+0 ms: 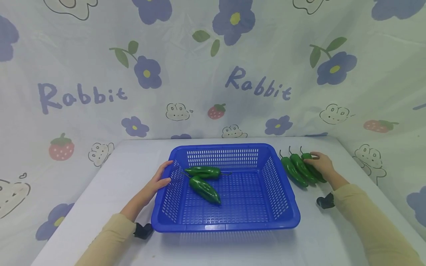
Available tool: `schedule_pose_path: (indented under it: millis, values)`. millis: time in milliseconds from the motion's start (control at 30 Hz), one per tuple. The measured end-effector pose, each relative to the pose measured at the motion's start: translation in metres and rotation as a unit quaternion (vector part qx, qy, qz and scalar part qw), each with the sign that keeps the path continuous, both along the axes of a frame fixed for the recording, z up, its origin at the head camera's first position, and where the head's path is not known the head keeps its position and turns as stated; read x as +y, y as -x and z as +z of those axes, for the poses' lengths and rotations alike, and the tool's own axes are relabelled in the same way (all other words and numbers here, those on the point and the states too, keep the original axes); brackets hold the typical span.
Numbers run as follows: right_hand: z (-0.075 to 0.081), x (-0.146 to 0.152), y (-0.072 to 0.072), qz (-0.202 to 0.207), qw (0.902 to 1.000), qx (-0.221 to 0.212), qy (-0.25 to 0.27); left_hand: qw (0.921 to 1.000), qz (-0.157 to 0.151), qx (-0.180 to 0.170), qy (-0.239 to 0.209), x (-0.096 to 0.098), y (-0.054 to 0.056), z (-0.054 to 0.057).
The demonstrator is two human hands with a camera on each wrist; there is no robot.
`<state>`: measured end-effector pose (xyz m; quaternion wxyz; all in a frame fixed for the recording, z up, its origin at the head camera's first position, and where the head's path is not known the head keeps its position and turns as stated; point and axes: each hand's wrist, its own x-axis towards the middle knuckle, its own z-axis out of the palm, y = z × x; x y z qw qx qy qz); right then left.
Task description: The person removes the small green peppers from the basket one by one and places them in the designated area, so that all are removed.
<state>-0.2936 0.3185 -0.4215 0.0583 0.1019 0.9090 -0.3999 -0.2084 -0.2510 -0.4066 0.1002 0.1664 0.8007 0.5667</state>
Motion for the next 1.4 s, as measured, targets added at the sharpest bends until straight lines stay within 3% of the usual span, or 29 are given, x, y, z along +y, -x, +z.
schedule_pose_path:
  millis: [300,600,900,1100,1400]
  values:
    - [0.0,-0.001,0.001,-0.01,0.9999,-0.006,0.001,1.0,0.0,0.003,0.002,0.001,-0.001,0.002]
    - [0.01,0.007,0.001,0.014,0.9994,0.024,0.022,1.0,-0.002,0.0,0.002,0.001,-0.002,0.003]
    - [0.035,0.014,0.005,0.014,0.9981,0.031,0.051,1.0,0.001,0.0,0.003,0.0,0.0,0.0]
    - [0.058,0.012,0.01,0.036,0.995,0.039,0.084,1.0,0.002,0.0,0.002,-0.001,0.0,-0.001]
    - [0.094,-0.005,0.009,0.081,0.9921,0.078,0.057,1.0,-0.002,-0.003,-0.002,0.0,0.0,0.0]
